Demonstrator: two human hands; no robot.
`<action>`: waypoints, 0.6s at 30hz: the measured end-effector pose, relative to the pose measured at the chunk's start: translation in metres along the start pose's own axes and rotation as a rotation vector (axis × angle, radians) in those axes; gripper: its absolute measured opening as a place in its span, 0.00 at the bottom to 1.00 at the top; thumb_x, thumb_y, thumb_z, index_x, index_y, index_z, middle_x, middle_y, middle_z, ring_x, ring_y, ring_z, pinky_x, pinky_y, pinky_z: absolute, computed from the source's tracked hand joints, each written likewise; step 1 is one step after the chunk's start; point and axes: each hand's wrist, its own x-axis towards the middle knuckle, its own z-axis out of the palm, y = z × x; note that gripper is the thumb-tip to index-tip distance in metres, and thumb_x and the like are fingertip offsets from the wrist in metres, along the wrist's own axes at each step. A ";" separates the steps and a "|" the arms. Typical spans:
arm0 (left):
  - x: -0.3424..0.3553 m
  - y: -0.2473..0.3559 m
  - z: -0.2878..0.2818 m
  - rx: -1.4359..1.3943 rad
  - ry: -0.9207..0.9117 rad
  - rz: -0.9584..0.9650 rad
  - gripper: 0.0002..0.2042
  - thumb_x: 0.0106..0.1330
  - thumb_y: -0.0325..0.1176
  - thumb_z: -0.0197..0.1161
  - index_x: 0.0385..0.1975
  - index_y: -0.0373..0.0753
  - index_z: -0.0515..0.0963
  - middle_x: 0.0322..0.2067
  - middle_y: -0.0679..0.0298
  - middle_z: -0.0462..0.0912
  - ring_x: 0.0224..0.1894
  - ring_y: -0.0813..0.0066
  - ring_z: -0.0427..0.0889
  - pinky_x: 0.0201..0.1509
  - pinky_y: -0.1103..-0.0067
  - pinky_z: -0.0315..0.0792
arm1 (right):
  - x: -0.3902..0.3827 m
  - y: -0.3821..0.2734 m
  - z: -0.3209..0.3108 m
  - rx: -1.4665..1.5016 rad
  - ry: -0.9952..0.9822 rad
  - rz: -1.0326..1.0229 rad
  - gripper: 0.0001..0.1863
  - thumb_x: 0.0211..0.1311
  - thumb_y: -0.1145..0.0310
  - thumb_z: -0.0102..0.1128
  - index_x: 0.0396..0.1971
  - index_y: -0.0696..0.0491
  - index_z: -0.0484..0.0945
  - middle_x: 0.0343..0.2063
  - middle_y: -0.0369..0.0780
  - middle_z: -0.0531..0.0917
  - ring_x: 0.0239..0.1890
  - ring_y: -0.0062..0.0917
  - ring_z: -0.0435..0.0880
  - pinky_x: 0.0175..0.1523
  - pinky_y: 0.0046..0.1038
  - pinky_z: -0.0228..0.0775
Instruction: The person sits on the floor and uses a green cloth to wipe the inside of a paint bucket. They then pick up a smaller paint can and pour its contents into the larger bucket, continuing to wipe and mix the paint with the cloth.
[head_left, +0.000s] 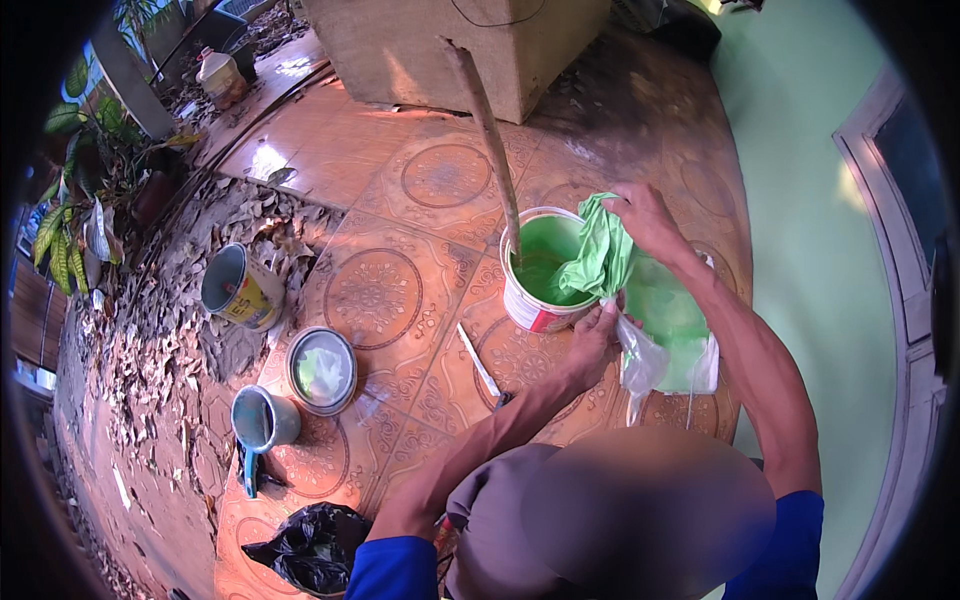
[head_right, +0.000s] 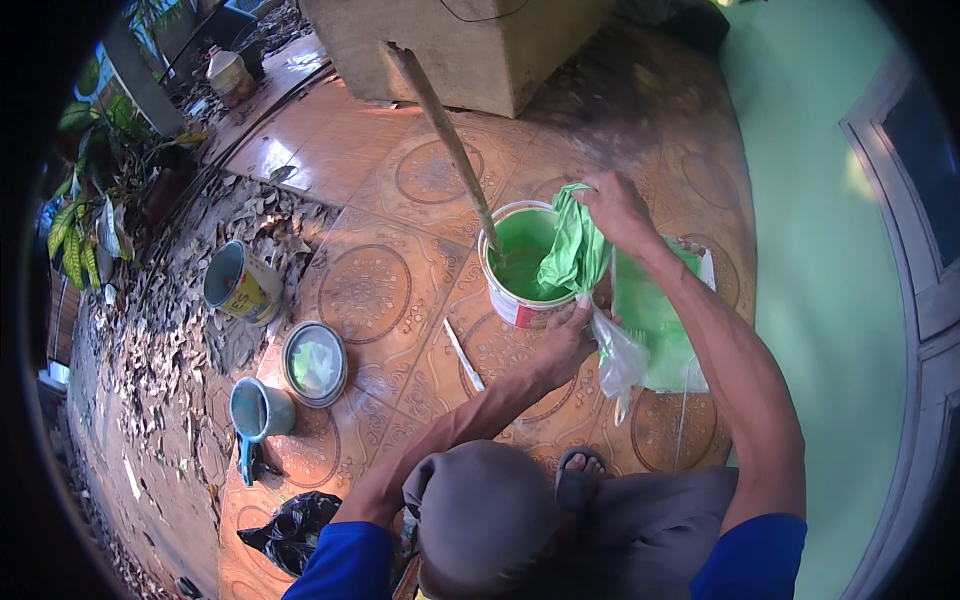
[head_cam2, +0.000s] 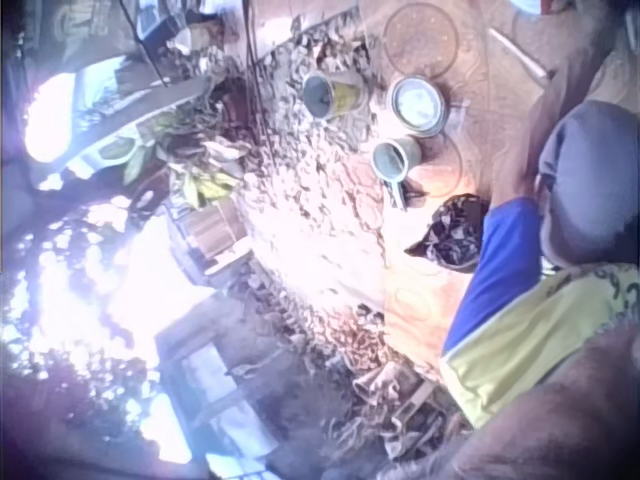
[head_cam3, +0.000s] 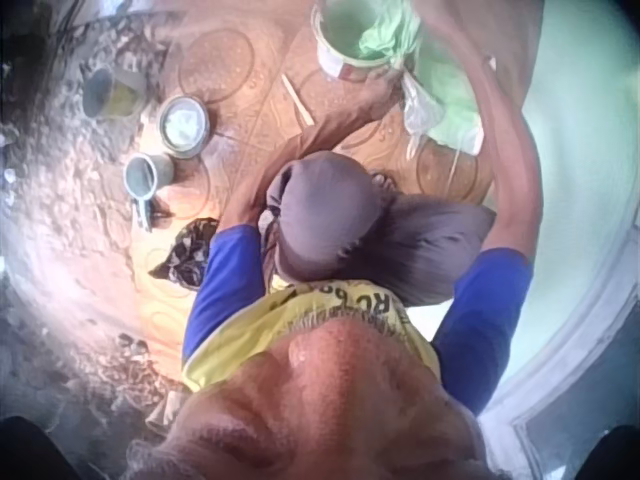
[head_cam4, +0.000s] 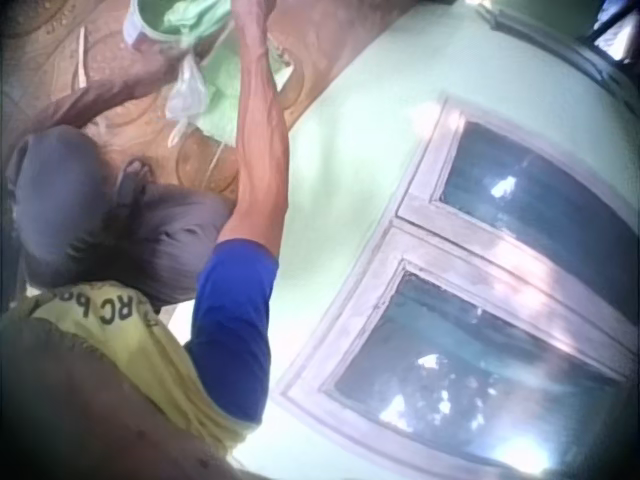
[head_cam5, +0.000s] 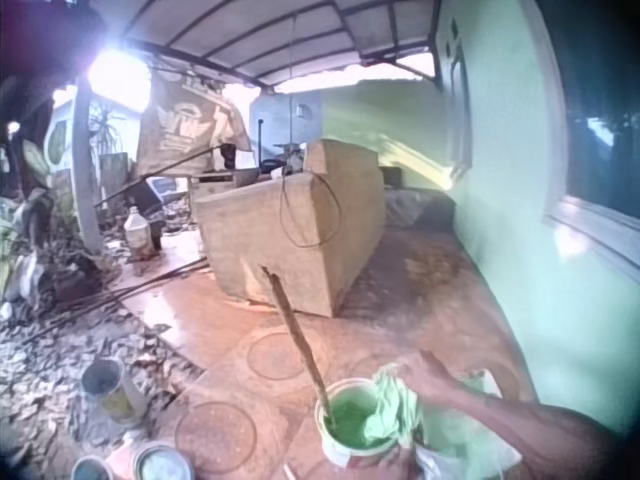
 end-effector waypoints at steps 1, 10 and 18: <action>-0.004 0.003 0.000 0.060 0.041 -0.040 0.21 0.75 0.48 0.50 0.56 0.37 0.67 0.47 0.59 0.75 0.51 0.65 0.77 0.59 0.67 0.72 | 0.001 -0.003 -0.004 0.109 -0.078 0.004 0.13 0.61 0.65 0.59 0.28 0.62 0.79 0.25 0.46 0.80 0.30 0.30 0.79 0.40 0.35 0.68; -0.042 0.107 0.016 1.383 -0.017 0.280 0.12 0.71 0.31 0.56 0.46 0.28 0.74 0.36 0.54 0.82 0.30 0.69 0.85 0.33 0.74 0.80 | -0.020 0.007 -0.037 0.119 -0.150 -0.188 0.11 0.61 0.69 0.58 0.32 0.63 0.81 0.26 0.47 0.82 0.30 0.29 0.80 0.40 0.34 0.69; 0.023 0.182 0.050 1.967 -0.096 0.917 0.14 0.61 0.27 0.65 0.44 0.29 0.74 0.32 0.50 0.82 0.34 0.56 0.84 0.41 0.67 0.77 | -0.026 0.011 -0.047 0.031 -0.163 -0.215 0.10 0.60 0.69 0.58 0.35 0.61 0.81 0.28 0.49 0.82 0.31 0.36 0.82 0.41 0.36 0.69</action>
